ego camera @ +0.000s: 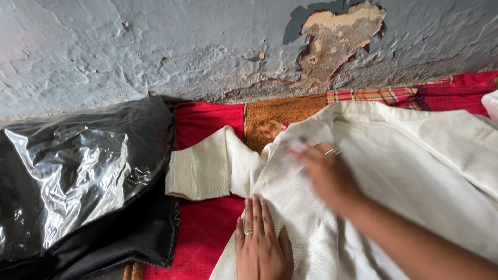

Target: The person wipes a white shirt laid on a patterned mat using a small cloth. They systematically clean the shirt's body, collar, and sleeves, then flip the shirt to clean the other side.

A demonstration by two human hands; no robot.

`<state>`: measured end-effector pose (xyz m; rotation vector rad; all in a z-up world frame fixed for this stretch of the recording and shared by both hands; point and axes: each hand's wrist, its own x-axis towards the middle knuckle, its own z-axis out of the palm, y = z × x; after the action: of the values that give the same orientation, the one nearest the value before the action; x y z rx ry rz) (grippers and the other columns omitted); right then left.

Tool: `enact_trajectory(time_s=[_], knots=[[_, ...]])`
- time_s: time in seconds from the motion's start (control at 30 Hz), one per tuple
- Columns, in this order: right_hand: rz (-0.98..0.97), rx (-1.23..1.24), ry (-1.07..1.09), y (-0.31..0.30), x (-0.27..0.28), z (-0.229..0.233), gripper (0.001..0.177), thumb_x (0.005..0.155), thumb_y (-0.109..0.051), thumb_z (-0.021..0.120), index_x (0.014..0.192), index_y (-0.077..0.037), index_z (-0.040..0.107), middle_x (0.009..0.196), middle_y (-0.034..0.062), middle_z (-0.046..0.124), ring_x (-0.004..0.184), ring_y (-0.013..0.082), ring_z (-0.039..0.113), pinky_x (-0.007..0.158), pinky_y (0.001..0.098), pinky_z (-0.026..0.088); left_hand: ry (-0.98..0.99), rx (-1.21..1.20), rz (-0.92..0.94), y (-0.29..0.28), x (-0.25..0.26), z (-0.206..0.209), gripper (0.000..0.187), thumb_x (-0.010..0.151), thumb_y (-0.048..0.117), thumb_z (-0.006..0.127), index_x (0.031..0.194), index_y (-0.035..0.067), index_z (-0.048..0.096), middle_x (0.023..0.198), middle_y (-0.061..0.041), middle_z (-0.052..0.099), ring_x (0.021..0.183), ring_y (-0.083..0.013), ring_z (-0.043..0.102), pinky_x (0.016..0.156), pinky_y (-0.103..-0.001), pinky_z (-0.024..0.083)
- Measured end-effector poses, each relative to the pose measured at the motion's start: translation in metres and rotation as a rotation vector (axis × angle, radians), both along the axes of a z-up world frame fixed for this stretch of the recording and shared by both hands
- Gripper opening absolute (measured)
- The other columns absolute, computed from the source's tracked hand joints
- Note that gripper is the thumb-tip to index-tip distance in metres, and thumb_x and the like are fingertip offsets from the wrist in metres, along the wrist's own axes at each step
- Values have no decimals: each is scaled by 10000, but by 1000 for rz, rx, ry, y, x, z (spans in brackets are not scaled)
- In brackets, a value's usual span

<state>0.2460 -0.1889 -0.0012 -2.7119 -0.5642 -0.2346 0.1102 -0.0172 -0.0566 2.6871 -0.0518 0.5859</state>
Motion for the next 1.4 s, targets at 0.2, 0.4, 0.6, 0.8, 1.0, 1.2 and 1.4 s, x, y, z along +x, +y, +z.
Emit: enact_trajectory(time_s=[0.2,0.4,0.6,0.8,1.0,1.2,1.4], knots=[[428,-89,-70,49,-52,-12,535,824,-65,670,1345,-173,609,1565,51,473,1466,375,320,1126,708,218,142,34,52,2,-2,-1,582,935,248,469,1416,-79,442,1510,-235,440,1487,-367,331,1169,-530,262],[179,-321,-6,9,49,-39,562,873,-81,624,1405,-255,564,1587,-58,407,1506,212,297,1191,589,203,136,57,62,0,0,-1,597,930,233,425,1433,-88,409,1533,-245,402,1489,-366,312,1144,-533,237],[-83,-171,-126,-44,100,-26,579,768,24,655,1294,-217,682,1539,-21,542,1299,285,528,1023,422,485,171,73,58,-1,5,-2,607,940,220,392,1461,-90,380,1573,-238,360,1486,-368,281,1168,-545,216],[-74,45,-3,-21,14,10,569,892,-6,615,1403,-256,640,1266,90,690,1027,241,678,924,370,575,76,34,43,0,-2,-2,589,938,218,422,1432,-104,425,1557,-234,399,1466,-368,335,1152,-531,254],[323,-45,-84,31,-81,-14,579,798,24,634,1358,-119,596,1525,117,537,1177,313,560,940,443,503,180,76,39,2,0,1,516,937,225,430,1367,-58,476,1545,-228,407,1464,-366,343,1157,-552,245],[-47,-205,-115,-30,20,-40,630,714,-45,705,1308,-250,657,1480,45,486,1286,339,451,1001,572,372,159,111,58,2,0,2,555,954,206,391,1427,-83,423,1546,-223,397,1454,-365,331,1138,-558,237],[-221,-132,-48,-75,67,-20,498,826,-87,726,1308,-203,673,1423,63,539,1206,335,499,1033,454,439,194,107,57,1,1,11,578,938,210,386,1432,-90,392,1602,-223,365,1506,-379,306,1151,-569,222]])
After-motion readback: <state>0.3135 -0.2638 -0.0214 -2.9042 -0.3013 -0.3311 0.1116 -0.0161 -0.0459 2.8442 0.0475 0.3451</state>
